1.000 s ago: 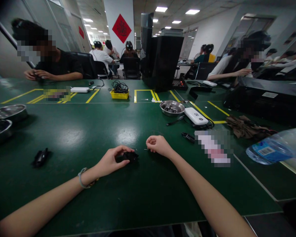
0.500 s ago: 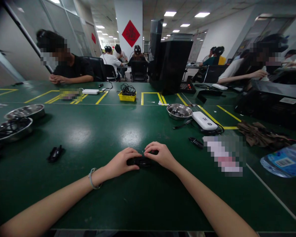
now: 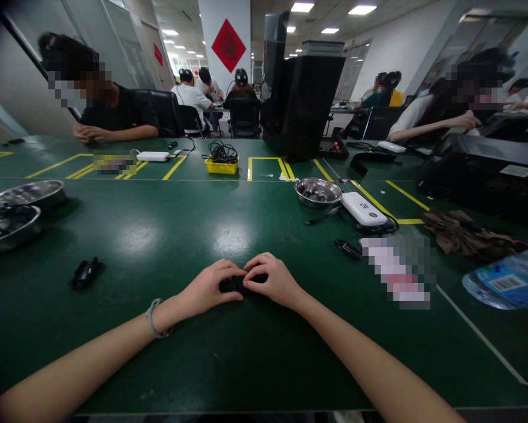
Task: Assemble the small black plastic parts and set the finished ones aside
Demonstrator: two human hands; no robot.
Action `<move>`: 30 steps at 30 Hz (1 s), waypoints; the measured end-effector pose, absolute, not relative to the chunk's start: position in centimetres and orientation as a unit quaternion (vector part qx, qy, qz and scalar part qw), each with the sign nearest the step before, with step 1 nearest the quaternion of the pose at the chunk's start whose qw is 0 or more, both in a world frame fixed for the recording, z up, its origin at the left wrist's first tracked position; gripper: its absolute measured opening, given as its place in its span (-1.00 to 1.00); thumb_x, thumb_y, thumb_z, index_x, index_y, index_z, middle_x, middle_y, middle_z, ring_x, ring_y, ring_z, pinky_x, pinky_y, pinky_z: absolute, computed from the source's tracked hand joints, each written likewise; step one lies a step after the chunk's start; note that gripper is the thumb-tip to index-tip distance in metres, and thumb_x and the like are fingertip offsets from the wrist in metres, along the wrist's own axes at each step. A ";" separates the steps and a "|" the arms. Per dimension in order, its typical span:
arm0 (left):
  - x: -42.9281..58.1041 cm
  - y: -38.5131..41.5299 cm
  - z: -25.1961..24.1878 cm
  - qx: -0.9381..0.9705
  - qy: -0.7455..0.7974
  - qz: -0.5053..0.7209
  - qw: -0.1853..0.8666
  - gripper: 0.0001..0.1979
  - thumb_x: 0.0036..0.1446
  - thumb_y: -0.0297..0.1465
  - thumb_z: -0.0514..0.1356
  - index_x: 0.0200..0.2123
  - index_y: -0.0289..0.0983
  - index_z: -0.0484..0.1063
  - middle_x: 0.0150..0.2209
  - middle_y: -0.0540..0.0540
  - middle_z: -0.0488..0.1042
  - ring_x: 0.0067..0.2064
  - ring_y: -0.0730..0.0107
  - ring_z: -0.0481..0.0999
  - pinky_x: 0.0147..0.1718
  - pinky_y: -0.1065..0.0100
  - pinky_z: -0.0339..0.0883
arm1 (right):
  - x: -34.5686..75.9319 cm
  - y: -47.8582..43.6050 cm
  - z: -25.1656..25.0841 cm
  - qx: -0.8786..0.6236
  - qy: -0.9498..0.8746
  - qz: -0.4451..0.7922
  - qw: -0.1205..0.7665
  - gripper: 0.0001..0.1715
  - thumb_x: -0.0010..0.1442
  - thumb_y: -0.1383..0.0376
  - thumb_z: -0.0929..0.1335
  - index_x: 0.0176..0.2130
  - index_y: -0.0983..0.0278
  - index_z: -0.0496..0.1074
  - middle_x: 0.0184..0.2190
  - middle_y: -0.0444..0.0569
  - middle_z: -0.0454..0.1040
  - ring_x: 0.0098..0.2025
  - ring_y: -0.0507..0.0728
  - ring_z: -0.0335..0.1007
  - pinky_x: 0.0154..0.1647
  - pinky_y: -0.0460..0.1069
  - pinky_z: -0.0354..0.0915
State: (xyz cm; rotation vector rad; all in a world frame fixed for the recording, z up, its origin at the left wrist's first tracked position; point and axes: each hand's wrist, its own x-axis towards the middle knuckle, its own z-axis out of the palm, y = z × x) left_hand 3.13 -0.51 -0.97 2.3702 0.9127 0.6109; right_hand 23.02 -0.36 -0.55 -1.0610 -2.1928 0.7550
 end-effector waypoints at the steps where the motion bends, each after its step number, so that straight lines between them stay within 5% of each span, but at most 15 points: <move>1: 3.1 -0.5 -1.0 0.876 0.336 0.226 0.260 -0.65 -0.07 -0.32 0.27 -0.15 -0.21 0.36 -0.19 -0.08 0.36 -0.15 0.28 0.33 -0.16 0.26 0.25 | 23.0 -0.4 -0.6 -0.399 -0.823 0.283 0.290 -0.93 -0.03 0.27 0.39 -0.46 0.19 0.51 -0.29 -0.06 0.46 -0.18 0.12 0.29 -0.12 0.06 0.20; 16: 2.8 -1.0 -1.0 0.875 0.303 0.252 0.280 -0.53 -0.01 -0.45 0.21 0.01 -0.22 0.23 -0.04 -0.11 0.30 -0.04 0.33 0.32 -0.05 0.30 0.23 | 22.4 -0.9 -0.6 -0.407 -0.824 0.252 0.302 -0.95 -0.03 0.32 0.38 -0.49 0.22 0.49 -0.28 -0.05 0.44 -0.16 0.12 0.28 -0.10 0.05 0.20; 30: 2.7 -1.0 -1.2 0.885 0.307 0.248 0.247 -0.63 0.03 -0.47 0.18 -0.05 -0.24 0.28 -0.09 -0.09 0.36 -0.06 0.36 0.34 -0.06 0.28 0.26 | 22.5 -1.0 -0.3 -0.409 -0.825 0.249 0.300 -0.94 -0.02 0.34 0.37 -0.47 0.22 0.50 -0.26 -0.06 0.45 -0.18 0.10 0.32 -0.12 0.04 0.22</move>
